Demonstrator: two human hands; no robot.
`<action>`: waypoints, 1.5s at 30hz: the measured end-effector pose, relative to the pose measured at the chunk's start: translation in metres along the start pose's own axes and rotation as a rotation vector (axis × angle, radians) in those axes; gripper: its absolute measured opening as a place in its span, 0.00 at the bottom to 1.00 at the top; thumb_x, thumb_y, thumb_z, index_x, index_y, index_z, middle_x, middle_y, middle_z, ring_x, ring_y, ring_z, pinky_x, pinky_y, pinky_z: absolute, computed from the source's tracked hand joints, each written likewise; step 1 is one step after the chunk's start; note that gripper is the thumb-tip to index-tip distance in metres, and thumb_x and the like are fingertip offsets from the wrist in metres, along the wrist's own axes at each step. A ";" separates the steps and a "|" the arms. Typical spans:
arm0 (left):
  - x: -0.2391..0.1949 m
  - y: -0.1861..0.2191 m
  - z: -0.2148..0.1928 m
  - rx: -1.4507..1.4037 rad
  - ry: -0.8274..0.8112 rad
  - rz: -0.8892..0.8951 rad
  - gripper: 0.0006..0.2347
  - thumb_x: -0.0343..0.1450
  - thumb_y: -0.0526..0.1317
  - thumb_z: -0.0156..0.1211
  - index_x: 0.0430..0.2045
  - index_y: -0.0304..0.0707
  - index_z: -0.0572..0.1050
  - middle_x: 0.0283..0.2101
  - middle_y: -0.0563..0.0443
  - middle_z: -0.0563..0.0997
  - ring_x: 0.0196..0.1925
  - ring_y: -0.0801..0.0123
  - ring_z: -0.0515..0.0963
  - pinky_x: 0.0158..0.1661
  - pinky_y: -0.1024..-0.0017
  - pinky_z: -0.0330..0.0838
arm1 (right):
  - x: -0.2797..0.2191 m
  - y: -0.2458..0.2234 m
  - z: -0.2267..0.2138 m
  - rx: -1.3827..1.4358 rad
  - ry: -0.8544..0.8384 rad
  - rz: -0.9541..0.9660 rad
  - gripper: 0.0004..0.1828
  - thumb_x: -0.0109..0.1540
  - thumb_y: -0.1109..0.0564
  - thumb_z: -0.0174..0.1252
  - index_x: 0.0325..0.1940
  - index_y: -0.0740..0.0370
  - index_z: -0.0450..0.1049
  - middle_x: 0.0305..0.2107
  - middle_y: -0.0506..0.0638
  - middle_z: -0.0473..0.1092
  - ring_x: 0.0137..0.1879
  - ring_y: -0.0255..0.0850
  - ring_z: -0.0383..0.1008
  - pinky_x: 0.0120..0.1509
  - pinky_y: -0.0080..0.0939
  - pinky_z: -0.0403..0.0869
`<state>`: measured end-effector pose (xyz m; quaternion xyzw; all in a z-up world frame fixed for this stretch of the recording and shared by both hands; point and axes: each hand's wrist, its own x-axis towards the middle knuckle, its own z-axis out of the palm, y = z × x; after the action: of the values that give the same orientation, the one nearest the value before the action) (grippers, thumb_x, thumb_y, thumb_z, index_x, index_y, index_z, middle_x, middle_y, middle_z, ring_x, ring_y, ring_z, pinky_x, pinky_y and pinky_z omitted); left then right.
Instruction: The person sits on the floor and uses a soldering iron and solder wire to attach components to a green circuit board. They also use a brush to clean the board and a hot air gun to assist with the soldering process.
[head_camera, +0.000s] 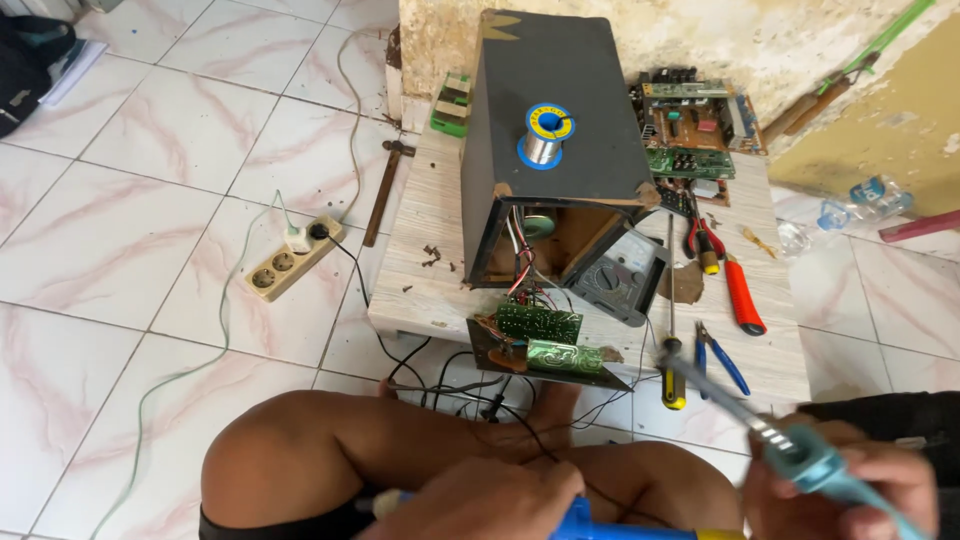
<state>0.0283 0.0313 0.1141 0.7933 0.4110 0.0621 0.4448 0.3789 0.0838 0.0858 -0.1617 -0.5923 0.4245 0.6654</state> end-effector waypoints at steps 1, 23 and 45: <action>0.007 -0.002 -0.034 -0.004 0.004 -0.007 0.27 0.60 0.48 0.72 0.52 0.54 0.68 0.39 0.53 0.85 0.36 0.57 0.87 0.35 0.61 0.79 | 0.011 0.004 -0.011 0.007 0.001 0.009 0.14 0.67 0.50 0.66 0.54 0.55 0.76 0.44 0.58 0.79 0.41 0.42 0.81 0.45 0.50 0.80; 0.098 -0.087 -0.129 -0.934 0.516 0.950 0.16 0.83 0.37 0.49 0.66 0.56 0.62 0.48 0.38 0.75 0.50 0.52 0.76 0.58 0.44 0.73 | 0.047 0.141 -0.038 -0.309 0.093 0.075 0.11 0.59 0.55 0.59 0.45 0.57 0.72 0.36 0.53 0.77 0.32 0.37 0.77 0.47 0.41 0.81; 0.139 -0.059 -0.081 -0.852 1.340 0.947 0.20 0.84 0.54 0.61 0.58 0.42 0.63 0.35 0.47 0.74 0.34 0.66 0.74 0.39 0.65 0.75 | 0.057 0.161 0.020 -0.230 -0.014 0.222 0.06 0.62 0.54 0.59 0.41 0.55 0.73 0.30 0.47 0.71 0.38 0.37 0.70 0.61 0.66 0.87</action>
<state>0.0457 0.1982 0.0806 0.4464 0.1578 0.8294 0.2966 0.2971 0.2156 0.0118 -0.2982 -0.6201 0.4260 0.5874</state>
